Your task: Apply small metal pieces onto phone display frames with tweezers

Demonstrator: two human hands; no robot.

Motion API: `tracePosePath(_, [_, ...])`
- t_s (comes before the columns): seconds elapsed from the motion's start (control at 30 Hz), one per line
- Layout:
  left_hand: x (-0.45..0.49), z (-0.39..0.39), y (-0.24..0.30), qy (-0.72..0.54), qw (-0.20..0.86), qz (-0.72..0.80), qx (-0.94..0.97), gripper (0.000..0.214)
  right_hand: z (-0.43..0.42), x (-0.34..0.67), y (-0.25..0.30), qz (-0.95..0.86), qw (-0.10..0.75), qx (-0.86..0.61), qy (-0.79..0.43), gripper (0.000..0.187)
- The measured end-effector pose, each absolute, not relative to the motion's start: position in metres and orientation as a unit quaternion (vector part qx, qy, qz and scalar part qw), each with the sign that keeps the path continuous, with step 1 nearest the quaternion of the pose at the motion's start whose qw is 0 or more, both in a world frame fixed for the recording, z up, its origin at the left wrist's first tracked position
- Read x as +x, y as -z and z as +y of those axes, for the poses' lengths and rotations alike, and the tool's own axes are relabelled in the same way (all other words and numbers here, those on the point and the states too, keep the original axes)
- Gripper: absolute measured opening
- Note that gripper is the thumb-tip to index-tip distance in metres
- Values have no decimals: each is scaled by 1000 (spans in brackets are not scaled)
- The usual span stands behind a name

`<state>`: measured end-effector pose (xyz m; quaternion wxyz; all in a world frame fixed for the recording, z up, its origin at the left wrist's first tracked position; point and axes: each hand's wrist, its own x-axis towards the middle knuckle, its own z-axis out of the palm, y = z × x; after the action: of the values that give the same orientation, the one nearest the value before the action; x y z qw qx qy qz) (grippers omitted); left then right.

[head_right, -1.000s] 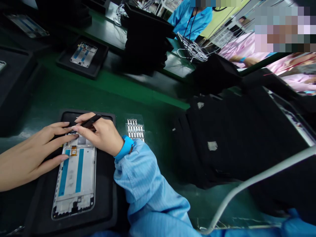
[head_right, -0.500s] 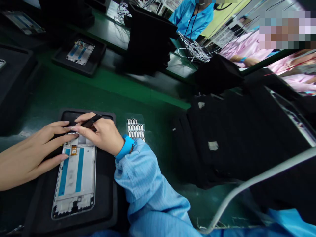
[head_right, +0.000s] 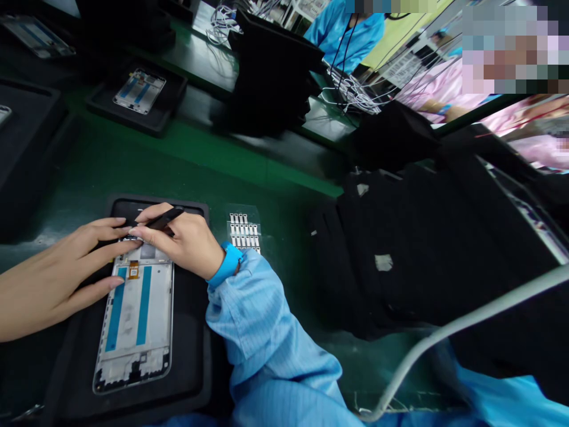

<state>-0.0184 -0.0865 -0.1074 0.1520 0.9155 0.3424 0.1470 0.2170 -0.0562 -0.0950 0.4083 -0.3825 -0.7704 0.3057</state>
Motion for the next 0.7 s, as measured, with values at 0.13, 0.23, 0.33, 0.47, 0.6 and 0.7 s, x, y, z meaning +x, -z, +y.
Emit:
tracePosePath(0.13, [-18,-86,107,-141,138,338,920,49,-56,217,95,-775,423,-369,-290,16])
tracePosePath(0.23, [-19,-86,107,-138,129,333,924,49,-55,217,96,-780,427,-359,-283,16])
tracePosePath(0.33, [-20,-86,107,-134,123,332,926,50,-54,217,97,-780,425,-355,-290,16])
tracePosePath(0.47, [-20,-86,107,-133,115,331,927,52,-55,217,97,-780,427,-348,-299,15])
tracePosePath(0.6, [-19,-86,107,-131,112,331,928,51,-56,216,99,-776,439,-330,-310,15])
tracePosePath(0.7, [-19,-87,106,-130,113,330,928,51,-57,216,99,-771,456,-301,-328,13])
